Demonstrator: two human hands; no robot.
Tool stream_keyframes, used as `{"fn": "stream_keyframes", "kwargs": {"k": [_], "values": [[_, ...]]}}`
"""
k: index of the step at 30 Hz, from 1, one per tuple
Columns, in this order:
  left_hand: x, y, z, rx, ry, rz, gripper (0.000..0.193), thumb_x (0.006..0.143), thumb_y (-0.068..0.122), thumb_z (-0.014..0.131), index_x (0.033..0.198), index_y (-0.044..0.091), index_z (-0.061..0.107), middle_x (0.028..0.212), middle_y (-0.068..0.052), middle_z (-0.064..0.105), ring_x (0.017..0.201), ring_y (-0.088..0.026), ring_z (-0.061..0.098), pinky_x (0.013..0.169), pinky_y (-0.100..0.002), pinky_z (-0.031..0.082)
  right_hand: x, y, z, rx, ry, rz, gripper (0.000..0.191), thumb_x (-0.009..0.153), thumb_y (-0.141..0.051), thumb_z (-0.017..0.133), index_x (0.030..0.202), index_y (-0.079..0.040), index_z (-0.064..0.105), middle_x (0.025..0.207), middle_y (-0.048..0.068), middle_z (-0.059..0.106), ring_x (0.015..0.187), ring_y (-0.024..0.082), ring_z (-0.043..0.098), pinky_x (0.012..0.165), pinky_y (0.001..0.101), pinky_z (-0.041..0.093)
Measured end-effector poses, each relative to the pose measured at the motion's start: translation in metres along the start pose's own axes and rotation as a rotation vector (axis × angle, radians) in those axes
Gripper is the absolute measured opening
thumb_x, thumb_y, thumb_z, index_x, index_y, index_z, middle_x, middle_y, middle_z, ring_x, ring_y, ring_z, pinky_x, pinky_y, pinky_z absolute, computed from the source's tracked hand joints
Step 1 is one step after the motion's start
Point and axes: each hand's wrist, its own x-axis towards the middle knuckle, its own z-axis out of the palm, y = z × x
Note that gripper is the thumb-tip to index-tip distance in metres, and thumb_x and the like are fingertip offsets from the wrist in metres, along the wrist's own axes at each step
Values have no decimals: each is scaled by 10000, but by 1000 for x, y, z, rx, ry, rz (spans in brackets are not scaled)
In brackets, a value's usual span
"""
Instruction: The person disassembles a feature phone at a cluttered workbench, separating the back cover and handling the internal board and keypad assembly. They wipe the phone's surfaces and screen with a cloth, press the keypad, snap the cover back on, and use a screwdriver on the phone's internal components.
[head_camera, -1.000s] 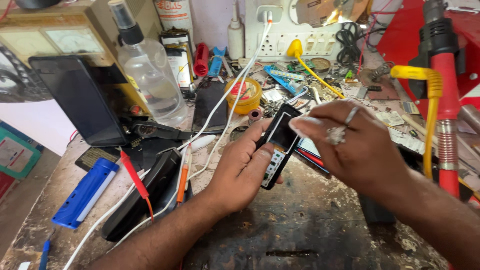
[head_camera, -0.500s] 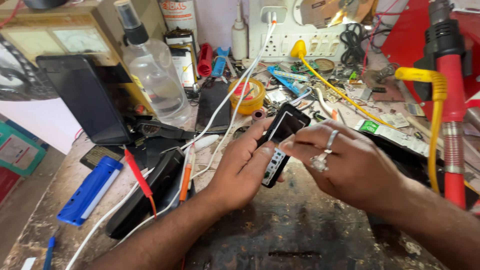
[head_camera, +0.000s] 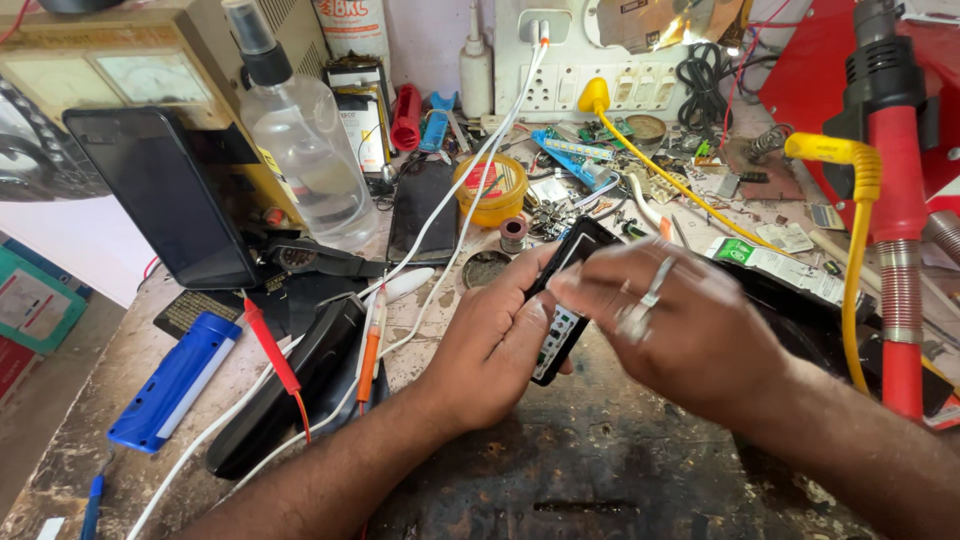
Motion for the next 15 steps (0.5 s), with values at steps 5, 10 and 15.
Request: {"fn": "stream_keyframes", "kwargs": {"k": [5,10,15], "values": [[0,-1,0,-26,4,-58,405,1062,153,421,1444,58,516,885,-67,682,695,-120,713,609,-286,573,2,5,-5,-106,44,117,229,917,-85,741,1143,-118,756,1036,91,687,917,265,689,793,401,573],[-2,-1,1,6,2,-22,406,1059,151,422,1443,50,508,914,-62,700,704,-117,722,617,-283,582,-3,2,2,-113,48,219,197,926,-124,749,1121,-139,777,1014,100,679,838,266,676,735,402,557],[0,-4,1,-34,22,-13,412,1058,150,433,1451,37,485,974,-59,711,727,-116,717,630,-276,589,-8,2,4,2,-12,21,276,910,-80,730,1184,-115,732,1034,87,686,935,256,704,811,384,582]]}}
